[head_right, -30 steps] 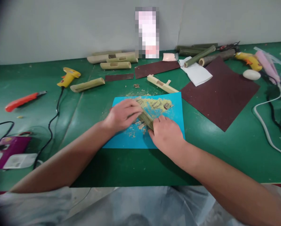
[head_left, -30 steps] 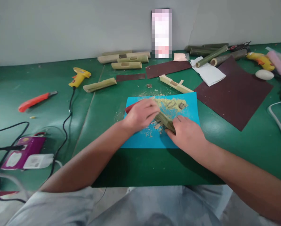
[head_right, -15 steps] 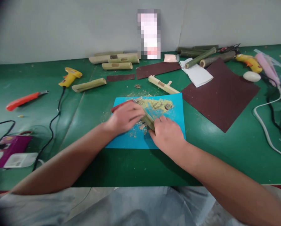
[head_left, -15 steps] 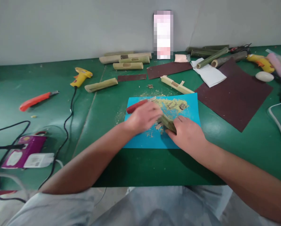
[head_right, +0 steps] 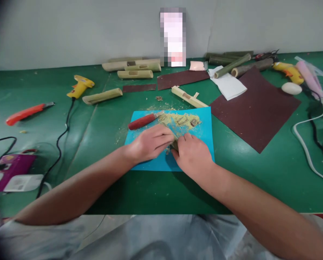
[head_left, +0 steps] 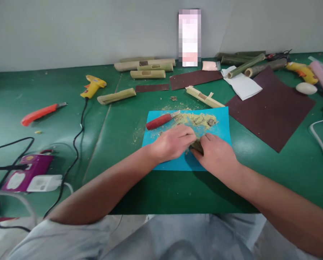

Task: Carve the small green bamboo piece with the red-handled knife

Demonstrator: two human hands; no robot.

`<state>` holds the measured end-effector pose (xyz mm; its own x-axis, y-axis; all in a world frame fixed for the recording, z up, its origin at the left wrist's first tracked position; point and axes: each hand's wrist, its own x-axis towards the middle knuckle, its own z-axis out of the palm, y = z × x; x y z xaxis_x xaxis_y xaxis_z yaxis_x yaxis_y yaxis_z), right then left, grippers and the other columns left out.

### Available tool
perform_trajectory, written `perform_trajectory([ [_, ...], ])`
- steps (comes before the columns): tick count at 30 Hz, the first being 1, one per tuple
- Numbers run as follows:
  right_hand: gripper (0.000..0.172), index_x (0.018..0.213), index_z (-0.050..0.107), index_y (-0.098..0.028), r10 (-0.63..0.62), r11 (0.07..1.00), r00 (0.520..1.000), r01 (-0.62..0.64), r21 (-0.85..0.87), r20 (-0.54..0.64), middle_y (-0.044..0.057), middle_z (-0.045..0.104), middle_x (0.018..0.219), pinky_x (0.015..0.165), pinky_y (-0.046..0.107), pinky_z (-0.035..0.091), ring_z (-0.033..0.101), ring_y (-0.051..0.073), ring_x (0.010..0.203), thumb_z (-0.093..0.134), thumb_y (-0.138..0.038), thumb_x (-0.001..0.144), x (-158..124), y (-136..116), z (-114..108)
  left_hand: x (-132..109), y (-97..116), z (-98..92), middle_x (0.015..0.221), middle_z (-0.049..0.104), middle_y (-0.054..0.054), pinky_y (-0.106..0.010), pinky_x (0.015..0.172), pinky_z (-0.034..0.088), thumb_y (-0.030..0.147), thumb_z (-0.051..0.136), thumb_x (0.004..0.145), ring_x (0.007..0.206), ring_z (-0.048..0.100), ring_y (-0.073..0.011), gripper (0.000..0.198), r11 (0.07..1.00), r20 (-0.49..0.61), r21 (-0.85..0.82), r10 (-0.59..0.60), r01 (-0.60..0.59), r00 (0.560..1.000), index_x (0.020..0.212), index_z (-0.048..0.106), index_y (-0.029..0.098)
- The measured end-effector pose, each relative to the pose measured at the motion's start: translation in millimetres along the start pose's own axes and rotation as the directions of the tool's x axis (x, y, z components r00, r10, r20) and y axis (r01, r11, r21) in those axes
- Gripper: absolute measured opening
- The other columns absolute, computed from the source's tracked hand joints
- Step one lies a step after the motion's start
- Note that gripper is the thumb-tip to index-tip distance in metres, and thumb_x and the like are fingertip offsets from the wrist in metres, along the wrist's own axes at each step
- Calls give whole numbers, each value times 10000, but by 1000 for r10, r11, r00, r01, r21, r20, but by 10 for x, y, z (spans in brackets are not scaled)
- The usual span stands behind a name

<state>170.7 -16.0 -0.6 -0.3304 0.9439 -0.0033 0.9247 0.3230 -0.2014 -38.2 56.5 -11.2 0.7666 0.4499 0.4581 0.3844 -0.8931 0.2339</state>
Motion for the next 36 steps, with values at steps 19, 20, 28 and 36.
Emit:
perform_trajectory([
  [19,217,945,678,-168,13,1000,1000,-13,8,10,117,692,941,669,338,409,656,257,888,626,-377,966,-1,1,-19,-16,-38,0,966,700,-71,-348,834,561,212,501,1046,902,650,-193,202,1000,-88,17,-11,12,996,972,685,177],
  [20,217,951,678,-168,12,1000,1000,-13,9,14,117,692,944,666,337,409,657,257,887,624,-378,967,0,0,-22,-16,-35,-1,955,699,-69,-355,829,557,215,506,1043,899,649,-197,204,999,-106,37,-23,27,994,957,687,178],
  [28,219,946,677,-175,11,1000,1000,-11,8,6,114,690,945,670,341,416,654,261,887,628,-387,964,-1,2,1,-27,-52,-15,969,702,-65,-359,847,553,227,509,1044,910,650,-195,206,999,-87,5,-52,53,995,972,697,183],
  [36,229,978,683,-159,4,1000,1000,-5,4,15,125,691,953,678,345,420,648,262,892,624,-380,969,-4,1,-12,-25,-76,-46,961,707,-70,-350,840,548,221,521,1038,898,644,-195,193,1000,-90,10,-2,3,996,982,700,177],
])
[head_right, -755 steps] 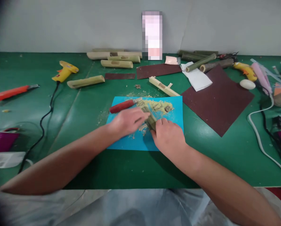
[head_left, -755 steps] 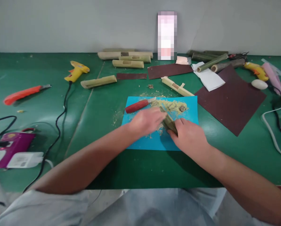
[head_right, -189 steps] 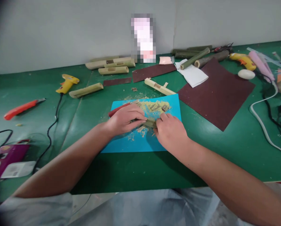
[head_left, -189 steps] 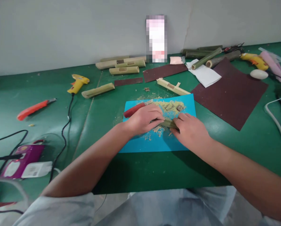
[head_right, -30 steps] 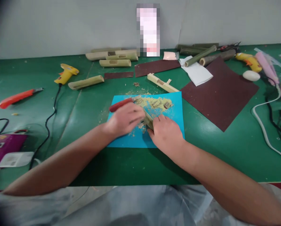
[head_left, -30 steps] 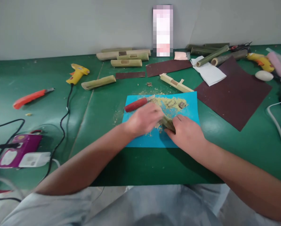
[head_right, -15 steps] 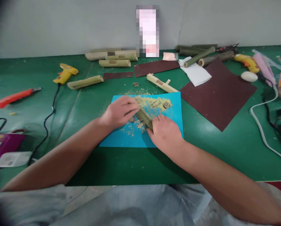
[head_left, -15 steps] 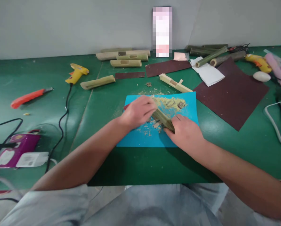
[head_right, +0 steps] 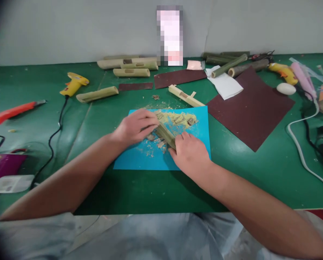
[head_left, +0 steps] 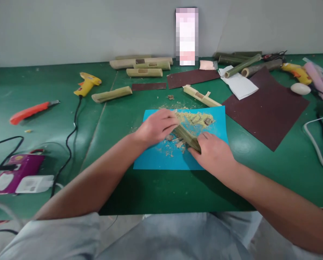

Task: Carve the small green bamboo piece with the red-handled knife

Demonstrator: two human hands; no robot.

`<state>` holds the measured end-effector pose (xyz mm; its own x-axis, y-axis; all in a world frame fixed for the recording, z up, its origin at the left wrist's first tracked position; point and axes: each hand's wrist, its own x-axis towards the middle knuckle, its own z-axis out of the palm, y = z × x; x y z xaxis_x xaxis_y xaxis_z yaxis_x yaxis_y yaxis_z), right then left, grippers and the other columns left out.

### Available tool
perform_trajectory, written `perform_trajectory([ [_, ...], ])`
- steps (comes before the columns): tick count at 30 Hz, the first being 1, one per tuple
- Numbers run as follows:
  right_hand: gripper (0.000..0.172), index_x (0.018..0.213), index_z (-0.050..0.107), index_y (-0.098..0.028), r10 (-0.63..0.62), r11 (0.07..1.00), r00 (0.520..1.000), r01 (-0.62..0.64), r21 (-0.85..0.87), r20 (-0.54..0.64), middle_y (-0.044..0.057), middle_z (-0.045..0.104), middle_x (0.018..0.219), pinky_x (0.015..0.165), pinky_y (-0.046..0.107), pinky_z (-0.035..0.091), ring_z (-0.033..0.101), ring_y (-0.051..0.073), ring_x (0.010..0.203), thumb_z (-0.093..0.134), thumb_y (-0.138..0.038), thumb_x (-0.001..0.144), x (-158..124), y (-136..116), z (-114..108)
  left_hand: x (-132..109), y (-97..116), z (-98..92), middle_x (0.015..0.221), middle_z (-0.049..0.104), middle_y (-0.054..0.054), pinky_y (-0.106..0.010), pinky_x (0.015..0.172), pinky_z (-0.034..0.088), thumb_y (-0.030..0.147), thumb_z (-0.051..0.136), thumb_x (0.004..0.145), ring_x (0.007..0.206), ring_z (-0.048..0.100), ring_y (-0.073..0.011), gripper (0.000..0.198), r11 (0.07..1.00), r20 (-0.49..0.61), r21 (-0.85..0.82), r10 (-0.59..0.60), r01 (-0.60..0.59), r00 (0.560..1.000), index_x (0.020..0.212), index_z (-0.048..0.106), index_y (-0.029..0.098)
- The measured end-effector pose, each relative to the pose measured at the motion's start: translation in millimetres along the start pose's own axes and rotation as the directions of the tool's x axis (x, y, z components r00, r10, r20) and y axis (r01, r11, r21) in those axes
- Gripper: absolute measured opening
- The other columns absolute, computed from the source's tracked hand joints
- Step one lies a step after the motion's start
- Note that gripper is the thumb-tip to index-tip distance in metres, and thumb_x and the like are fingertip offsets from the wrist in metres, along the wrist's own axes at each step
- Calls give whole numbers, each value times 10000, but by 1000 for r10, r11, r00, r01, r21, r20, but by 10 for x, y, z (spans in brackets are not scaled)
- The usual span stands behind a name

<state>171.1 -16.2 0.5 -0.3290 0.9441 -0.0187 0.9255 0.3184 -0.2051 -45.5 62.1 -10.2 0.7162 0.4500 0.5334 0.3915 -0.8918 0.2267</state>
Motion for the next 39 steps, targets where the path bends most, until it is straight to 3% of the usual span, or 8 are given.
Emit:
perform_trajectory([
  [5,230,973,684,-163,-35,999,999,35,-16,-23,124,691,949,692,344,430,652,265,906,636,-389,967,-4,-2,6,-16,12,-19,979,715,-62,-333,850,558,240,514,1043,918,654,-187,205,998,90,-54,32,-27,995,987,707,198],
  [10,268,947,686,-165,-31,999,999,30,-20,-39,116,685,921,691,346,430,647,255,876,625,-424,971,-10,3,-2,-35,-73,-64,972,712,-72,-357,855,553,225,540,1032,921,659,-196,194,998,36,-38,-57,59,998,975,719,180],
  [16,246,910,677,-171,-59,998,996,59,-7,-60,109,677,897,676,340,411,641,250,868,602,-395,977,-31,-9,17,-29,20,-16,978,720,-66,-348,878,562,224,540,1035,935,667,-191,177,995,65,-101,13,-6,998,1015,712,191],
  [21,237,934,678,-166,-38,999,997,38,-2,-64,117,679,924,672,343,416,643,257,882,607,-388,980,-17,-5,24,-23,-19,-44,969,706,-65,-346,873,555,226,536,1034,922,659,-191,191,997,51,-71,-40,44,998,972,712,190],
  [25,225,954,679,-171,-42,999,998,43,8,-53,115,683,933,697,342,430,643,257,901,604,-381,981,-8,-13,11,-19,-13,-53,985,714,-70,-329,874,551,229,537,1033,933,660,-190,187,996,104,-84,18,-9,994,984,712,185],
  [29,236,953,680,-169,2,1000,1000,-2,12,-17,119,685,954,684,338,430,652,259,903,604,-391,978,-1,-9,3,-29,-56,-50,962,713,-69,-354,877,543,234,535,1033,921,658,-197,207,994,24,-47,-96,98,995,960,722,183],
  [34,239,950,682,-166,-2,1000,1000,3,23,-31,113,684,944,689,337,430,662,259,908,614,-395,970,3,4,16,-29,-53,-19,975,718,-70,-360,900,543,222,549,1025,937,660,-198,184,994,42,-80,-71,74,997,969,718,176],
  [39,240,936,682,-168,9,1000,999,-9,20,-31,109,688,939,667,334,420,667,254,893,604,-393,972,-6,-6,14,-23,-5,-10,947,716,-68,-378,889,540,222,530,1025,929,655,-211,208,987,3,3,-162,162,987,925,708,182],
])
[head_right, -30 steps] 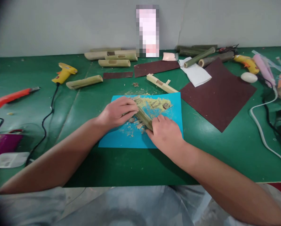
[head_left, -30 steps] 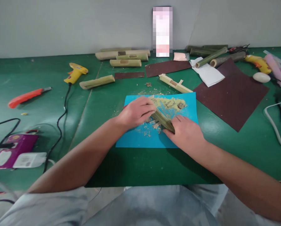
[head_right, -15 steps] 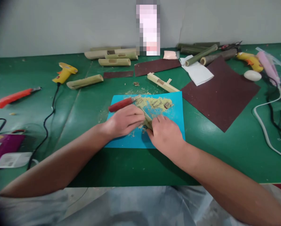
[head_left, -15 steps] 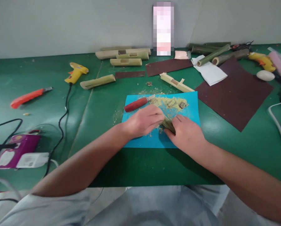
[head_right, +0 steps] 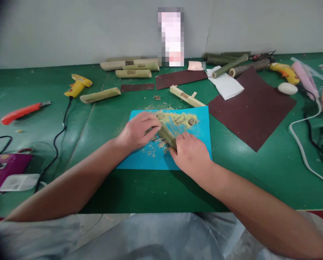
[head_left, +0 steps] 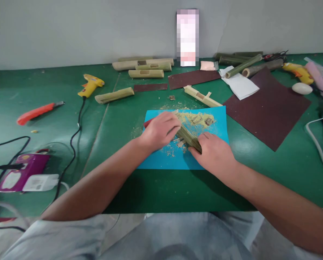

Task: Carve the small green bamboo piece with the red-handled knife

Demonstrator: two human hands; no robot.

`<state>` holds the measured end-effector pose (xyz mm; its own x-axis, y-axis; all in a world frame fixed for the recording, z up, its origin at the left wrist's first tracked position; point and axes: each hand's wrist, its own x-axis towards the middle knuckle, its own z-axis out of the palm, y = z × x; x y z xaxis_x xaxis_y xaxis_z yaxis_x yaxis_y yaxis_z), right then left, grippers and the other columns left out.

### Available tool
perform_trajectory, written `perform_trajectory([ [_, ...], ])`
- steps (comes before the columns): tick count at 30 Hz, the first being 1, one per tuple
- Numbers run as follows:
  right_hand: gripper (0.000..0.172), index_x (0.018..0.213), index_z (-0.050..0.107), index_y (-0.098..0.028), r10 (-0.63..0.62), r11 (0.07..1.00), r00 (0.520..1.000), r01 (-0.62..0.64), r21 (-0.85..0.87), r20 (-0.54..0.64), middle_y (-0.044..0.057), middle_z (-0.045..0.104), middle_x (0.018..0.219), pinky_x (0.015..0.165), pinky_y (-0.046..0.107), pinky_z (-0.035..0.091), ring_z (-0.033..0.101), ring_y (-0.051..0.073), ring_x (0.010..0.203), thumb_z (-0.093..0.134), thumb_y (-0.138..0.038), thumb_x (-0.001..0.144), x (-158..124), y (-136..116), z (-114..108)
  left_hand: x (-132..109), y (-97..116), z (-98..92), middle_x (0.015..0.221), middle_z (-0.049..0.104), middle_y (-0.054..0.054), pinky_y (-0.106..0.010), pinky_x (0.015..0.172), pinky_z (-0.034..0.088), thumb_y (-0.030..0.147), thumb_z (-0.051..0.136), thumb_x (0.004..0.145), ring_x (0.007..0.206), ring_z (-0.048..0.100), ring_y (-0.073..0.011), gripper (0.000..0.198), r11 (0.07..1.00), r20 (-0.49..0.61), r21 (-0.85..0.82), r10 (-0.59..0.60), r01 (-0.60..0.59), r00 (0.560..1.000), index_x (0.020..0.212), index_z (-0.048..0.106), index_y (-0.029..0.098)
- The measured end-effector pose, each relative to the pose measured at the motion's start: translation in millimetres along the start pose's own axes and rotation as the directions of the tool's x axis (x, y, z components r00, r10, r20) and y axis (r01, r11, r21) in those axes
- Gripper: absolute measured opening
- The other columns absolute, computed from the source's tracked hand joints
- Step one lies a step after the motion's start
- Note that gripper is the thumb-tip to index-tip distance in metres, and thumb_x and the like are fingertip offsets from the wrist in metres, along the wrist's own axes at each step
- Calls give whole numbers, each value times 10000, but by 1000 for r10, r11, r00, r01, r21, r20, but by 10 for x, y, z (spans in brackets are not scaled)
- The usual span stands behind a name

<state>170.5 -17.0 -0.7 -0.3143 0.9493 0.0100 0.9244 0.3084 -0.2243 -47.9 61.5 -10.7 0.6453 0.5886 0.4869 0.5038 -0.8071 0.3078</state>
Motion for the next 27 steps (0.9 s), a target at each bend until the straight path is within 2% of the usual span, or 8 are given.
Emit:
perform_trajectory([
  [2,242,926,682,-172,0,1000,1000,0,-6,-3,106,688,929,667,333,421,668,256,895,616,-401,966,0,2,-8,-7,29,3,951,714,-65,-376,891,541,227,532,1025,920,654,-206,205,1000,24,-20,-4,4,1000,924,706,188],
  [4,244,920,682,-171,7,1000,1000,-7,-24,-9,109,690,926,663,335,420,669,258,894,621,-404,963,4,15,-22,-11,38,4,966,715,-68,-377,902,540,227,539,1021,938,654,-207,187,998,2,-41,-38,38,999,935,700,187],
  [7,237,926,681,-171,14,998,999,-16,-64,-33,117,692,935,645,337,413,671,261,894,617,-395,967,13,43,-50,-3,13,9,964,701,-75,-376,883,537,223,543,1011,935,648,-206,163,984,-66,-76,-165,160,984,933,680,181],
  [10,246,936,677,-174,25,996,999,-28,-86,-40,116,694,927,625,337,401,674,262,883,612,-409,969,16,50,-72,15,-3,39,931,673,-68,-347,807,524,205,537,1003,866,621,-187,146,961,-72,-116,-261,251,963,914,651,181],
  [15,288,951,671,-178,37,997,999,-37,-64,9,102,699,905,617,345,391,674,254,841,574,-449,972,-4,0,-89,41,18,113,919,657,-54,-327,796,516,183,545,998,856,603,-171,104,954,-93,-107,-289,279,953,931,625,186],
  [19,242,963,658,-181,32,999,999,-32,-37,17,94,703,896,626,347,387,673,243,826,547,-395,966,-23,-25,-88,32,26,120,921,683,-44,-306,772,533,183,598,971,839,623,-158,72,950,-121,-107,-305,293,945,943,664,187],
  [27,199,958,645,-186,52,999,999,-51,-18,16,103,713,925,594,342,366,680,244,820,531,-349,955,-16,15,-80,-7,53,79,1057,725,-74,-300,815,622,226,687,877,945,697,-179,163,866,-50,-289,-439,407,897,1020,751,182],
])
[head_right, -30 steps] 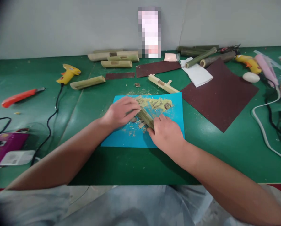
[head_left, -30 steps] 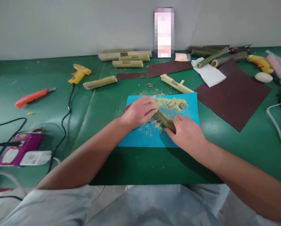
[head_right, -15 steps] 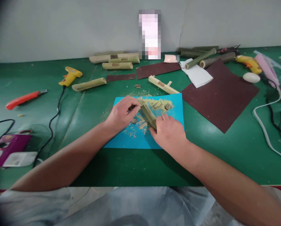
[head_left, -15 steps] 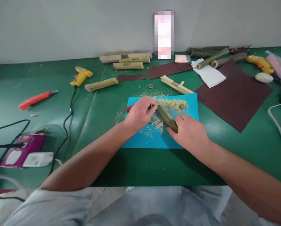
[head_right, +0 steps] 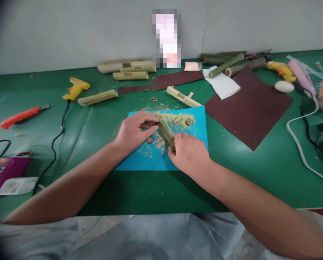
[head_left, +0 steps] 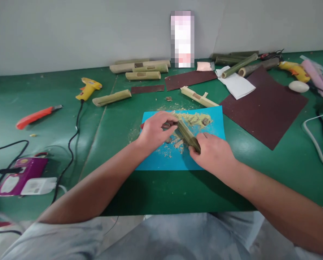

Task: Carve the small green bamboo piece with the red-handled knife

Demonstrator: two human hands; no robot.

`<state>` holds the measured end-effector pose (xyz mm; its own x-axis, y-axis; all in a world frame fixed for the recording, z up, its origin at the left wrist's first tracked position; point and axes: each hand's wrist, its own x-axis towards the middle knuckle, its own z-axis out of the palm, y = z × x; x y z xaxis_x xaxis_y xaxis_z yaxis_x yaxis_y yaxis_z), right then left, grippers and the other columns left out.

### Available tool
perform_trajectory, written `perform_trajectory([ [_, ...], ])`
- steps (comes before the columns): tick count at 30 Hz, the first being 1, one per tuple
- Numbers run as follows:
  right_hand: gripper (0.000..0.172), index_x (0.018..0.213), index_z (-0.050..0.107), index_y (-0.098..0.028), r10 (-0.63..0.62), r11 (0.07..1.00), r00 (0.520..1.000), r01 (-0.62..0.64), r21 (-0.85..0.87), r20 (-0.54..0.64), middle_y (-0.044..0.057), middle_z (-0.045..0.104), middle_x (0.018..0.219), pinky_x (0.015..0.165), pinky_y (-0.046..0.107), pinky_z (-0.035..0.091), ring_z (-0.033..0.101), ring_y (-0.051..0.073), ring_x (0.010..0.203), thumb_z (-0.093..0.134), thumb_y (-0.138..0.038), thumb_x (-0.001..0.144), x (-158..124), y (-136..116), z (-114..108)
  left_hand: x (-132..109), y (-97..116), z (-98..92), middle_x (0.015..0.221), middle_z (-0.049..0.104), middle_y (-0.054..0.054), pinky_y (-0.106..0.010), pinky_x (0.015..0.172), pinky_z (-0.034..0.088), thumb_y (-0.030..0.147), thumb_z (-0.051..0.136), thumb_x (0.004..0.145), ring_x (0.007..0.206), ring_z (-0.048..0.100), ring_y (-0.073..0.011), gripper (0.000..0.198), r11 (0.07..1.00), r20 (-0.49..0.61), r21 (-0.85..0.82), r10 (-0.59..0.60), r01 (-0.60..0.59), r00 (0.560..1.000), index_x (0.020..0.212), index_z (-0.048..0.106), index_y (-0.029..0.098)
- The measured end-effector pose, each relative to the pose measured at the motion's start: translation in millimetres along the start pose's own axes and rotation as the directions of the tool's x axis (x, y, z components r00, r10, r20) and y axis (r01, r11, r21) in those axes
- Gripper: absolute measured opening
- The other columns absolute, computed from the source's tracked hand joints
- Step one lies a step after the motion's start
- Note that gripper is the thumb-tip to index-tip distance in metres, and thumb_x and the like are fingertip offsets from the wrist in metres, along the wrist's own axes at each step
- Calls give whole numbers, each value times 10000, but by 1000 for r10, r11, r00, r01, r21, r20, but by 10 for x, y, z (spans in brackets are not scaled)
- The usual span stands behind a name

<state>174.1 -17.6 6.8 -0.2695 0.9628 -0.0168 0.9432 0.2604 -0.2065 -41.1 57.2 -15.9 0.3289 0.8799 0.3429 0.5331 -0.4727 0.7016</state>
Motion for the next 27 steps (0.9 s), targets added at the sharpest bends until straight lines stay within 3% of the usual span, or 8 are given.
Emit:
perform_trajectory([
  [6,198,972,649,-180,15,1000,1000,-15,14,9,110,716,941,602,332,361,674,240,835,545,-348,952,21,29,-18,17,11,21,1038,737,-79,-331,838,622,264,676,884,942,702,-189,164,1000,0,-8,-24,24,1000,1009,746,183],
  [12,219,979,651,-186,37,997,999,-38,63,24,83,723,946,601,331,344,671,223,820,569,-387,951,36,50,-16,66,-2,12,830,711,-37,-258,584,532,296,682,890,631,639,-121,189,947,-33,-196,-265,254,964,1037,664,179],
  [17,216,988,658,-190,47,995,998,-50,82,46,79,729,979,614,334,358,667,216,826,581,-389,950,49,56,-28,130,30,-20,635,617,15,-224,530,473,277,712,858,559,557,-97,124,877,-76,-344,-382,335,921,927,705,174],
  [19,213,983,659,-191,45,996,998,-50,81,52,80,729,983,609,336,356,665,215,821,574,-384,951,54,55,-34,143,80,-36,627,620,12,-224,517,468,284,727,846,548,548,-98,129,832,-35,-411,-422,371,906,908,702,173],
  [23,203,973,657,-191,39,996,999,-42,76,37,77,729,973,597,340,341,666,214,810,561,-369,949,58,62,-30,156,190,-85,813,714,-48,-229,467,437,323,703,866,565,571,-105,161,669,139,-580,-481,465,866,913,653,177],
  [27,206,956,655,-195,34,997,999,-36,71,24,72,727,949,587,339,330,669,215,810,563,-379,948,49,75,-15,179,165,-149,822,701,-63,-255,447,410,381,636,914,527,514,-104,200,562,278,-637,-471,528,837,936,649,183],
])
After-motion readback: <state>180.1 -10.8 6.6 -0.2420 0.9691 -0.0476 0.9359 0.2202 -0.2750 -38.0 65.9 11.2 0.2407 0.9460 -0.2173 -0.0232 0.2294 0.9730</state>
